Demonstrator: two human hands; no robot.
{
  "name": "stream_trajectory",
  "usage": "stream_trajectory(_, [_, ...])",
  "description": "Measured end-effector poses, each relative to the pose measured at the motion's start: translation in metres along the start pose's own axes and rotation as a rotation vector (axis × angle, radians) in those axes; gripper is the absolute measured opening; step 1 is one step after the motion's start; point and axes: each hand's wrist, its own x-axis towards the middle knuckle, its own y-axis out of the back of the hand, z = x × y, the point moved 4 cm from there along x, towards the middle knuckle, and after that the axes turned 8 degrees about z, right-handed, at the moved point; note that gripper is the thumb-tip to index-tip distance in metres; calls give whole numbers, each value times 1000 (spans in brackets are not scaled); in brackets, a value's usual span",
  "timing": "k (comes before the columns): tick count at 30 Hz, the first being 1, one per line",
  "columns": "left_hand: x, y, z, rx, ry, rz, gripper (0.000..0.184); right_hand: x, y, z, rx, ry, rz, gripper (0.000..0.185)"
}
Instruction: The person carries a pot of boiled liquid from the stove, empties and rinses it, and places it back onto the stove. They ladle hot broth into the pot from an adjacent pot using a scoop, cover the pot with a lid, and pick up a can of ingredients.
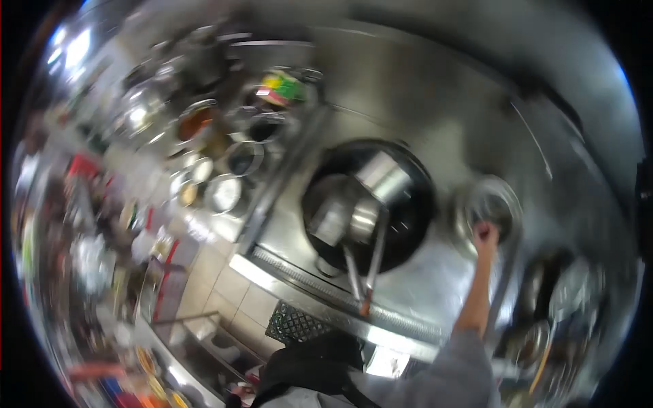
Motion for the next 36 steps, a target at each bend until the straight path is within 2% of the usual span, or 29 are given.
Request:
stream_trajectory(2, [7,21,7,-72,65,28,31,-23,0,-6,283,124,107,7])
stream_trajectory(3, [11,30,11,-82,68,29,30,-38,-13,-4,396,28,-71,7])
stream_trajectory(4, [14,40,15,-78,69,35,30,-40,-18,-3,448,-51,-114,12])
stream_trajectory(9, [17,65,-3,-42,31,62,29,-73,-35,-22,318,-52,-137,26])
stream_trajectory(11, [23,68,-14,-37,0,80,28,-89,-41,-29,254,-10,-128,22])
stream_trajectory(12, [27,68,-20,-34,-24,95,28,-99,-48,-30,219,6,-128,21])
stream_trajectory(13, [32,65,-27,-28,-53,116,28,-106,-51,-31,198,22,-98,27])
stream_trajectory(14, [39,62,-38,-20,-95,148,28,-116,-55,-32,144,122,-41,32])
stream_trajectory(15, [45,58,-51,-1,-147,188,27,-131,-66,-30,204,31,-107,35])
stream_trajectory(16, [51,51,-60,12,-202,247,27,-135,-65,-32,144,81,-97,34])
stream_trajectory(17, [54,48,-61,32,-139,167,27,-147,-71,-32,33,272,55,31])
stream_trajectory(18, [57,48,-59,56,-92,69,27,-146,-69,-32,74,186,-120,25])
stream_trajectory(19, [57,46,-58,63,-75,4,28,-153,-76,-31,75,145,-136,19])
stream_trajectory(20, [57,46,-59,63,-72,-49,29,-149,-72,-35,89,89,-183,25])
stream_trajectory(24, [75,53,-77,11,-33,-156,31,-198,-127,-6,94,-5,-255,44])
stream_trajectory(26, [78,67,-86,-70,-16,-191,31,-214,-149,10,41,64,-293,45])
stream_trajectory(27, [89,70,-95,22,-224,-123,30,-221,-164,20,16,104,-310,46])
stream_trajectory(30, [113,90,-133,-3,-153,-167,31,-247,-212,62,45,112,-338,48])
stream_trajectory(31, [123,99,-147,-4,-136,-165,32,-252,-230,77,91,82,-347,45])
stream_trajectory(34, [173,116,-210,-24,-161,-154,33,-259,-282,113,-111,258,-372,39])
stream_trajectory(36, [206,151,-240,103,-262,-39,33,-285,-329,159,-73,177,-388,31])
